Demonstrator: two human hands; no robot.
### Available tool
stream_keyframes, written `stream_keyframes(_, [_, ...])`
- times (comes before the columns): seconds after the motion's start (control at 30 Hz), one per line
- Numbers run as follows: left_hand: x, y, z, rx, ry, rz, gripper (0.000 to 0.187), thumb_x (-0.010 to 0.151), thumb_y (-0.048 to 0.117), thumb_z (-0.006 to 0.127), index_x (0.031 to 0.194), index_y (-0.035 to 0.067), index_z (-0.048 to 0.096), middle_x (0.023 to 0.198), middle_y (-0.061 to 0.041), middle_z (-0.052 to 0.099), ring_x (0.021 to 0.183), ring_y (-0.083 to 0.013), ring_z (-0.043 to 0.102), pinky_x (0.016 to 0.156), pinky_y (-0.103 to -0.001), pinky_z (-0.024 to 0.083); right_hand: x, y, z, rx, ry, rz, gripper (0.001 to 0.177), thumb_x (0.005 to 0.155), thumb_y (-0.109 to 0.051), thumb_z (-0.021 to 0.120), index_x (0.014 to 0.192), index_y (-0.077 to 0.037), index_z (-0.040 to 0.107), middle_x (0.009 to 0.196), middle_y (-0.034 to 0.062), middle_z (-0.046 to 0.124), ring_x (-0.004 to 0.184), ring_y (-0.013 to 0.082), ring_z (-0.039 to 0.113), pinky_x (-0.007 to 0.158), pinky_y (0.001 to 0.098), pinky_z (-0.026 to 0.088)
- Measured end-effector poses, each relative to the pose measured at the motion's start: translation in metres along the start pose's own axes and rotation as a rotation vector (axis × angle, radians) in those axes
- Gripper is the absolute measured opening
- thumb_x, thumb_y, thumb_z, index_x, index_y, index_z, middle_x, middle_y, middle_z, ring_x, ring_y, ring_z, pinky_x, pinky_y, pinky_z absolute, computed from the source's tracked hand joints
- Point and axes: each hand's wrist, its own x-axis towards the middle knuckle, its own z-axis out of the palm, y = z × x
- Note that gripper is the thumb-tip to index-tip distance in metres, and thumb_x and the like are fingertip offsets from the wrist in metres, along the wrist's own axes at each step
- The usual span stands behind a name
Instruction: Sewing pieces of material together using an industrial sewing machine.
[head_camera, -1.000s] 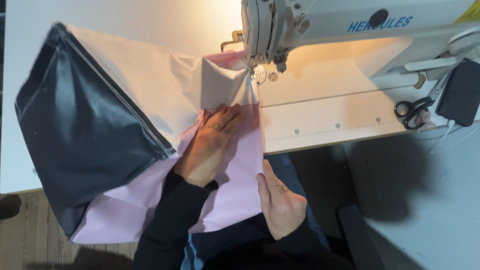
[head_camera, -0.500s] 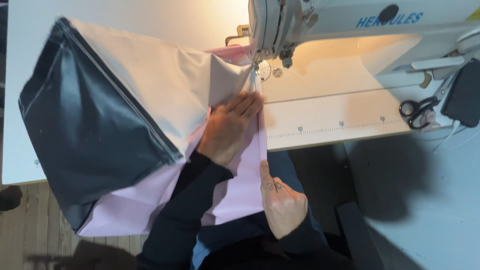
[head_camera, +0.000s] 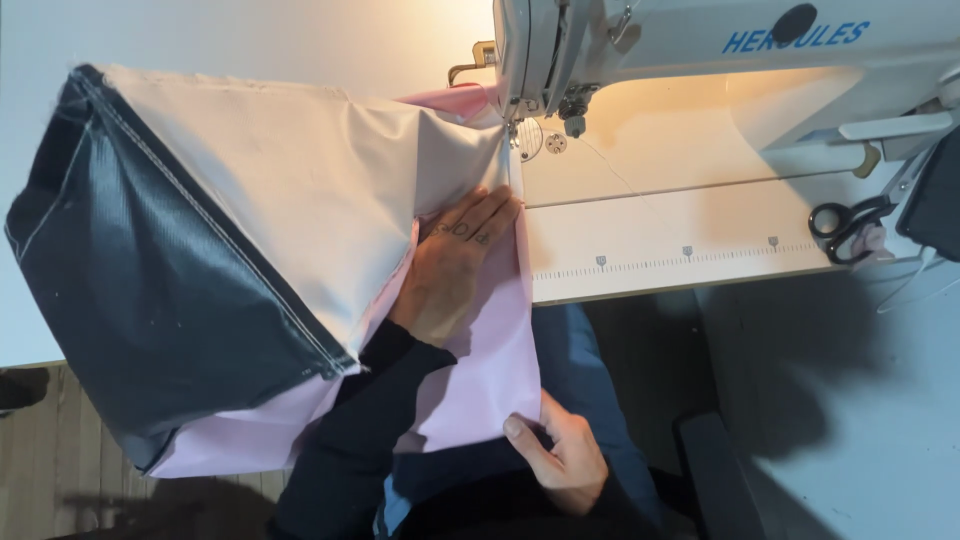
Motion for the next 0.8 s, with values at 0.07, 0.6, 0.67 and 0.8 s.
stream_keyframes(0.07, [0.003, 0.002, -0.010, -0.009, -0.007, 0.007, 0.068, 0.086, 0.000, 0.049, 0.153, 0.012, 0.048, 0.160, -0.006, 0.046, 0.150, -0.0281, 0.040, 0.124, -0.041, 0.031, -0.002, 0.005, -0.005, -0.019, -0.101, 0.060, 0.033, 0.097, -0.017, 0.065, 0.124, 0.002, 0.067, 0.086, 0.0040, 0.073, 0.079, 0.0058, 0.062, 0.073, 0.0246, 0.051])
stream_keyframes(0.6, [-0.001, 0.003, 0.015, 0.039, 0.069, -0.019, 0.062, 0.091, 0.001, 0.048, 0.152, 0.013, 0.051, 0.160, -0.004, 0.047, 0.149, -0.0260, 0.041, 0.124, -0.043, 0.031, -0.028, 0.038, -0.018, -0.038, -0.171, 0.042, 0.037, 0.102, -0.019, 0.057, 0.129, 0.002, 0.069, 0.090, 0.0112, 0.082, 0.073, 0.0120, 0.073, 0.072, 0.0279, 0.058])
stream_keyframes(0.67, [-0.005, 0.004, 0.017, 0.076, 0.049, -0.059, 0.061, 0.091, 0.001, 0.049, 0.151, 0.015, 0.052, 0.159, -0.002, 0.048, 0.147, -0.0250, 0.042, 0.122, -0.045, 0.029, -0.032, 0.042, -0.018, -0.063, -0.166, 0.109, 0.037, 0.101, -0.019, 0.057, 0.128, 0.001, 0.071, 0.085, 0.0117, 0.082, 0.068, 0.0123, 0.072, 0.069, 0.0278, 0.057])
stream_keyframes(0.8, [-0.005, 0.005, 0.018, 0.042, 0.056, -0.048, 0.066, 0.088, -0.001, 0.049, 0.153, 0.015, 0.050, 0.160, -0.002, 0.046, 0.150, -0.0258, 0.040, 0.124, -0.046, 0.029, -0.033, 0.036, -0.016, -0.122, -0.131, 0.122, 0.037, 0.099, -0.018, 0.059, 0.129, 0.001, 0.072, 0.084, 0.0138, 0.083, 0.067, 0.0141, 0.071, 0.069, 0.0280, 0.057])
